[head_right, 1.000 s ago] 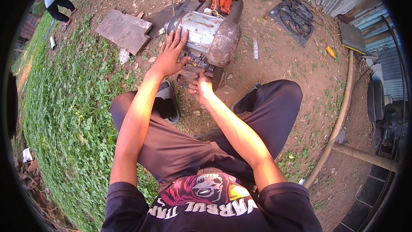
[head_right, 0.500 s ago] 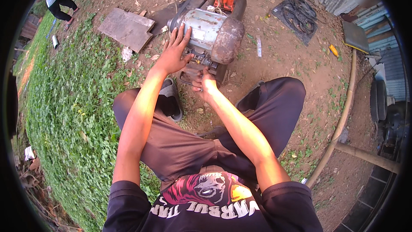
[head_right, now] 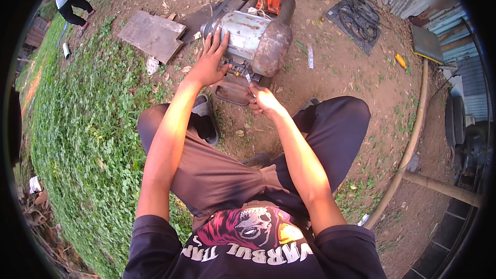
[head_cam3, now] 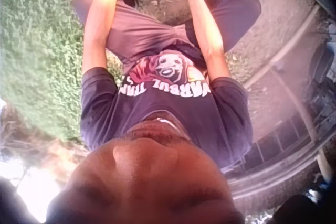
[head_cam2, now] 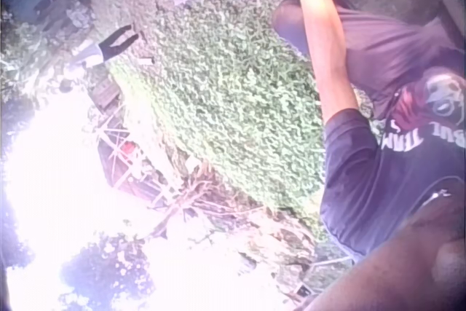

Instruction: The person uses two wrenches to loosen and tighten bolts on a small motor while sitting on the ground.

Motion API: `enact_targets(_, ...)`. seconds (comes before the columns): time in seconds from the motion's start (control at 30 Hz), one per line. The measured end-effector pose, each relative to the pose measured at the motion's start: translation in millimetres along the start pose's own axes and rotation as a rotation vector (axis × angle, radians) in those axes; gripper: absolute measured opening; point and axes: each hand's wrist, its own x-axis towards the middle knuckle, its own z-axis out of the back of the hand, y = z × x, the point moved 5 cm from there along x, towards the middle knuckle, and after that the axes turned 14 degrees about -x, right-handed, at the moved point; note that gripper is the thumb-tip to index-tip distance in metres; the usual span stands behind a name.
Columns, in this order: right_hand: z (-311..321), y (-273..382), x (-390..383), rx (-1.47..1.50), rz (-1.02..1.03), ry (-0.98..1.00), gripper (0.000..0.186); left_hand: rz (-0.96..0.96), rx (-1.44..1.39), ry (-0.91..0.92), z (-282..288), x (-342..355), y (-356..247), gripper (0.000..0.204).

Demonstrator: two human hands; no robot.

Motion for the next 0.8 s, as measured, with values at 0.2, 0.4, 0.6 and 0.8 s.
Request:
enact_targets(0.2,-29.4,-4.9,17.8,0.432,0.073,-0.048,0.035,-0.018,-0.024,-0.006,-1.1,0.5,2.1,0.092)
enact_targets(0.4,-35.3,-6.8,24.9,0.698,0.073,-0.008,0.033,-0.029,-0.043,-0.020,-0.2,0.1,4.0,0.092)
enact_targets(0.6,-46.4,-1.7,27.7,0.765,0.034,-0.082,0.039,-0.047,-0.041,-0.021,1.2,-0.4,1.0,0.092)
enact_targets(0.8,-12.5,-14.9,21.9,0.261,0.013,-0.059,0.046,-0.037,-0.037,-0.013,-0.1,0.8,2.2,0.092)
